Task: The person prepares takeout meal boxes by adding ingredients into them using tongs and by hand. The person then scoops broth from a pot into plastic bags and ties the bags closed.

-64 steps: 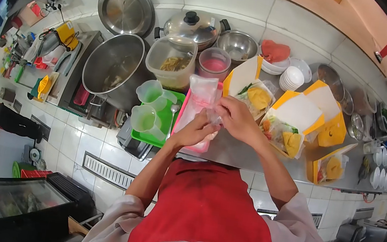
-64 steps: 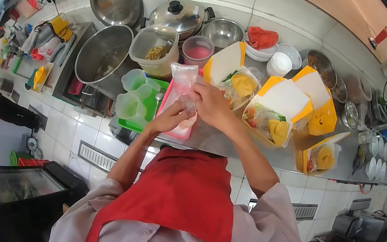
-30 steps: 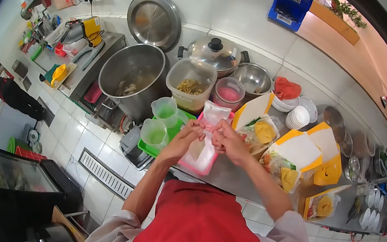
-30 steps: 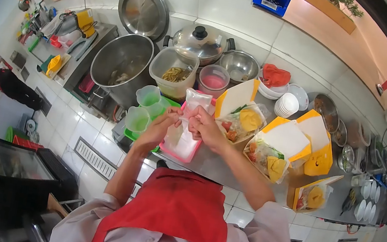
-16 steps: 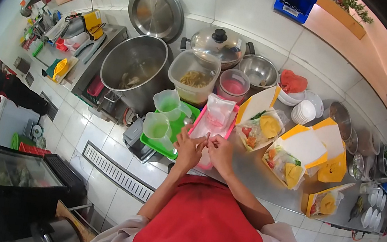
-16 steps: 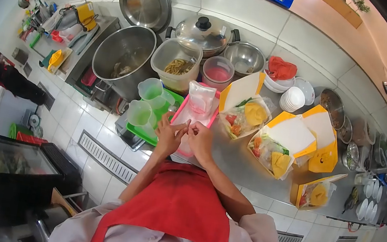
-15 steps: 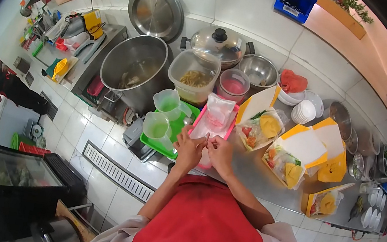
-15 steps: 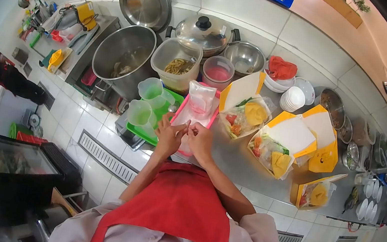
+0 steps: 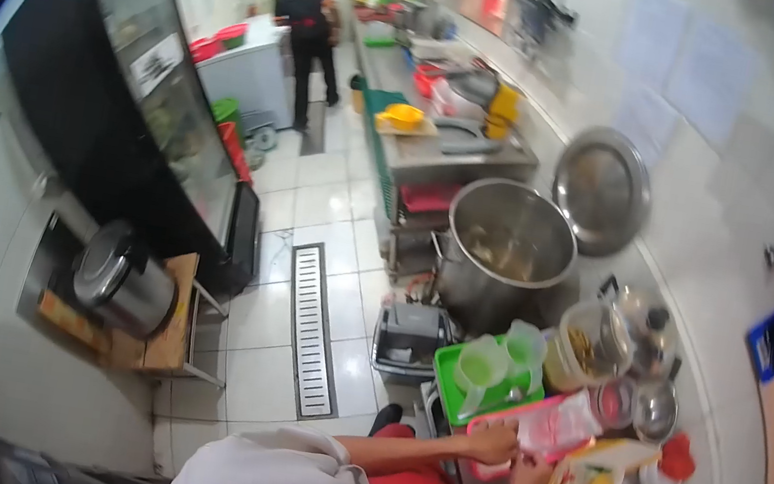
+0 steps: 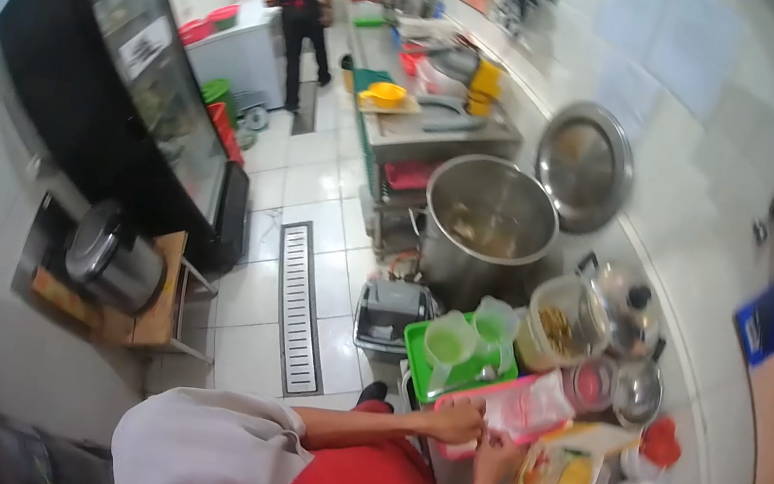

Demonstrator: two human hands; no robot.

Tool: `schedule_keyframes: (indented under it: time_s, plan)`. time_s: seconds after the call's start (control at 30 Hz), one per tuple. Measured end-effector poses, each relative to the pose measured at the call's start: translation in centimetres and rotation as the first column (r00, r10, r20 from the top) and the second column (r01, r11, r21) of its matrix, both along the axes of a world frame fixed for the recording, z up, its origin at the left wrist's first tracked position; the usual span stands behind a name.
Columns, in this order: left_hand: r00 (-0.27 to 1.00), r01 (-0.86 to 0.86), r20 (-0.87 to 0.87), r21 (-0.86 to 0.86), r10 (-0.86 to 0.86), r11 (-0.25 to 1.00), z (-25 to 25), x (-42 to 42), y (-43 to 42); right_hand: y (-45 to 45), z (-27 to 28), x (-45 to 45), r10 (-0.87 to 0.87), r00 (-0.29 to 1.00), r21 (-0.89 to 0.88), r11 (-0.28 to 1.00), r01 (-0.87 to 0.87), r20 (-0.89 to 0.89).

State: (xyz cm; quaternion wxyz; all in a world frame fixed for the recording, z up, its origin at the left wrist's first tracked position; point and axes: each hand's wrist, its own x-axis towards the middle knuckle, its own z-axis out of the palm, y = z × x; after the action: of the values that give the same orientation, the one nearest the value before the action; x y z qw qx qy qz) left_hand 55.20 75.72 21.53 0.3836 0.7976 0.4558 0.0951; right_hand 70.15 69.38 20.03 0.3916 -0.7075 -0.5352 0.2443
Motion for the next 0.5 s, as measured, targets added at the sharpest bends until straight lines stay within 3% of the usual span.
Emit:
schedule_keyframes:
  time_s: [0.03, 0.13, 0.27, 0.5]
  plan:
    - [1.0, -0.016, 0.018, 0.027, 0.016, 1.0, -1.1, 0.3, 0.0, 0.4, -0.3, 0.4, 0.014, 0.999, -0.037, 0.999, -0.016, -0.052]
    - [0.999, -0.036, 0.013, 0.02, 0.036, 0.999, 2.0, -0.5, -0.5, 0.7, 1.0, 0.1, -0.091, 0.89, -0.226, 0.974, -0.013, -0.446]
    - [0.991, -0.131, 0.005, 0.159, 0.131, 0.979, 1.3, 0.2, -1.6, 1.1, -1.6, 0.9, -0.017, 0.955, -0.133, 0.991, -0.024, -0.296]
    - [0.978, -0.206, 0.07, 0.189, 0.197, 0.96, -0.2, 0.2, -1.9, 0.2, 1.6, -1.0, -0.037, 0.977, -0.114, 0.993, 0.014, -0.209]
